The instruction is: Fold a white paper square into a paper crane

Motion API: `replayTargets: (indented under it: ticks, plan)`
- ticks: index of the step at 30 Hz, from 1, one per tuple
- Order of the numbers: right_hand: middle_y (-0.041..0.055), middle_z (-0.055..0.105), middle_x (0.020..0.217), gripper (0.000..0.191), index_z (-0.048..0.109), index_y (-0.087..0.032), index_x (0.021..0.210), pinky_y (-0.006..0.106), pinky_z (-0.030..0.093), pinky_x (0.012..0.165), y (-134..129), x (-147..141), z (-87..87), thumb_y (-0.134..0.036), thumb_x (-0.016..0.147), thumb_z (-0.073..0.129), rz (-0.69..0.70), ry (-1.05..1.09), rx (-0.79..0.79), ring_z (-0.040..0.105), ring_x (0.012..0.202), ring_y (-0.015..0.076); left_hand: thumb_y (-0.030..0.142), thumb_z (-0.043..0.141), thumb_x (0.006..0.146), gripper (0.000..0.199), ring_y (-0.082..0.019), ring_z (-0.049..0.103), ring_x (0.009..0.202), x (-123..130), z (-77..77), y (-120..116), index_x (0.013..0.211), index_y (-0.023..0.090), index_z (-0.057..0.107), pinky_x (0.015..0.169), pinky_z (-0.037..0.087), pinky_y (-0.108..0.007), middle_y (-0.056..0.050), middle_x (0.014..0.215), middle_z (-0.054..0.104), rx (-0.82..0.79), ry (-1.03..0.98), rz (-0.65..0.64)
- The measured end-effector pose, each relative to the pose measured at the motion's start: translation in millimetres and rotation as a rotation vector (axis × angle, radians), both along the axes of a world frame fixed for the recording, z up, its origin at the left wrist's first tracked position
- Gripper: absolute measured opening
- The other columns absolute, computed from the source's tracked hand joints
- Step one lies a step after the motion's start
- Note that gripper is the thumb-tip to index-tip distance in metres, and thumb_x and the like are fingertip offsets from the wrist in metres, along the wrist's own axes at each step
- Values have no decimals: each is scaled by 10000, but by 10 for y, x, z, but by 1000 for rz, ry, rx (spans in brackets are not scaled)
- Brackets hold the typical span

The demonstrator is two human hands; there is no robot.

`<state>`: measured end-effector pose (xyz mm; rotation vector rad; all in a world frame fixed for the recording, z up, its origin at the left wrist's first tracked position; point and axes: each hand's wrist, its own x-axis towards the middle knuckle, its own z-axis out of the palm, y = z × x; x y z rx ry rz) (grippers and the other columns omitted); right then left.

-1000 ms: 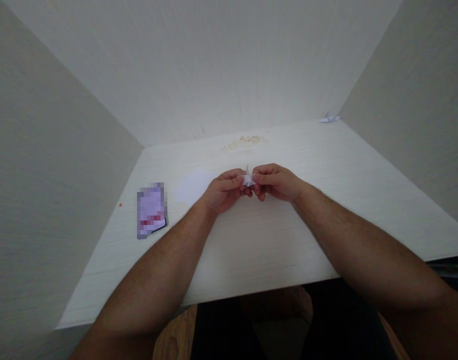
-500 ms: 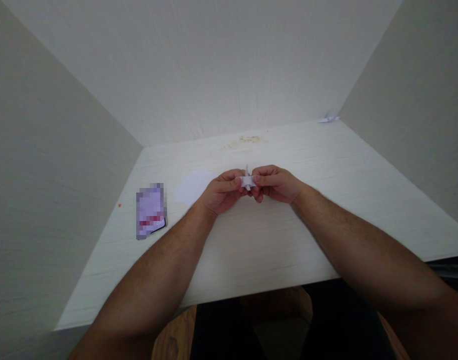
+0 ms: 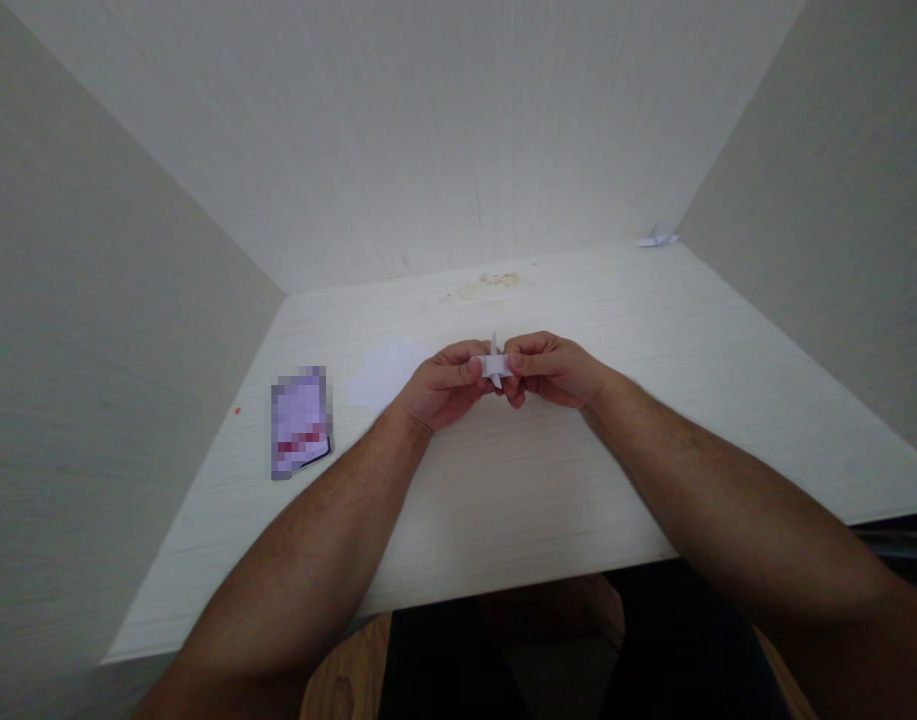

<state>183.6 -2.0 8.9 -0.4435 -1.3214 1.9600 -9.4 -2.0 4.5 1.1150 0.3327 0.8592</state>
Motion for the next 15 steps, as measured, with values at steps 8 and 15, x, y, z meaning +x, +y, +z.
replayTargets:
  ticks: [8, 15]
  plan:
    - [0, 696, 651, 341, 682, -156, 696, 199, 562, 527, -3, 6, 8, -456, 778, 821, 13, -8, 20, 637, 572, 94, 414, 819, 748, 296, -225, 659, 748, 14, 59, -36, 672, 159, 690, 806, 550, -456, -56, 755, 638, -27, 13, -11]
    - [3, 702, 640, 332, 691, -159, 690, 212, 561, 529, -8, 14, 17, -447, 747, 844, -4, -13, -5, 640, 585, 107, 417, 836, 725, 301, -214, 649, 755, -13, 28, -16, 682, 156, 692, 775, 533, -402, -67, 771, 655, -52, 37, 20]
